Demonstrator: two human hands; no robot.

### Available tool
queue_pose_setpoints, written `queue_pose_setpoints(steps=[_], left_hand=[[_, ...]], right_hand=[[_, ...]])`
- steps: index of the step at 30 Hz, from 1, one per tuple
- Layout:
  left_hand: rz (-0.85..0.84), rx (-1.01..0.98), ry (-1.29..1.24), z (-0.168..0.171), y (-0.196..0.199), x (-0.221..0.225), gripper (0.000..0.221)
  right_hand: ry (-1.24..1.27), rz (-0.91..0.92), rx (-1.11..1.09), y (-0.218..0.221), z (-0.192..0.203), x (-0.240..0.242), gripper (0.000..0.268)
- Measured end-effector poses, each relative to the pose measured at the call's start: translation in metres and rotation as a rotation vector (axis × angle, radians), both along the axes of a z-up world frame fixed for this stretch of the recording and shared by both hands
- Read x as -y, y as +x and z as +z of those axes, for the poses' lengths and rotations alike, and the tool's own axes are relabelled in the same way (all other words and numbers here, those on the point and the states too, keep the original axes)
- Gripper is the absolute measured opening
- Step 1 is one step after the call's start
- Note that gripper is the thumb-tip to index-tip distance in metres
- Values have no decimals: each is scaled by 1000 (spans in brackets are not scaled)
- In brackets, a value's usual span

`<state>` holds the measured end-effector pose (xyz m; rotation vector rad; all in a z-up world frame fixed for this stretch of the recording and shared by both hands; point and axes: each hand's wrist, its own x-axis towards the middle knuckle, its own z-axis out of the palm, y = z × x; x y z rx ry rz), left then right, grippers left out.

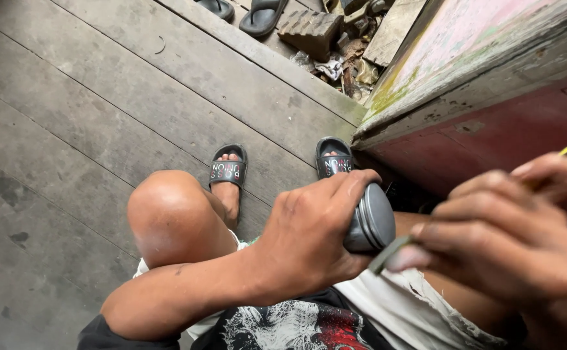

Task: Manually sanding the surface of a motorcycle engine piston using an abrasive block to smooth it.

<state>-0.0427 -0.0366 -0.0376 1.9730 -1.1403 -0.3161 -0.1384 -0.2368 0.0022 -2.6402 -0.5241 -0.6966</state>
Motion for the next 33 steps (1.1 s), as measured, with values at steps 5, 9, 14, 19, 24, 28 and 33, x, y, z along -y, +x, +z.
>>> queue_pose_setpoints(steps=[5, 9, 14, 19, 24, 28, 33], left_hand=[[-59, -86, 24, 3, 2, -2, 72], [-177, -278, 36, 9, 4, -6, 71], [-227, -264, 34, 6, 0, -6, 86], [-137, -80, -19, 3, 1, -5, 81], [-47, -19, -25, 1, 0, -2, 78], [-44, 16, -58, 3, -1, -2, 73], [-44, 50, -38, 4, -2, -2, 79]], right_hand=[[107, -93, -136, 1, 3, 14, 29], [-32, 9, -77, -3, -9, 18, 40], [124, -69, -176, -4, -4, 21, 32], [-27, -47, -103, -5, -4, 20, 37], [-255, -219, -320, -31, -41, 34, 65], [33, -46, -55, -5, -5, 20, 37], [-107, -71, -74, -5, -5, 8, 38]])
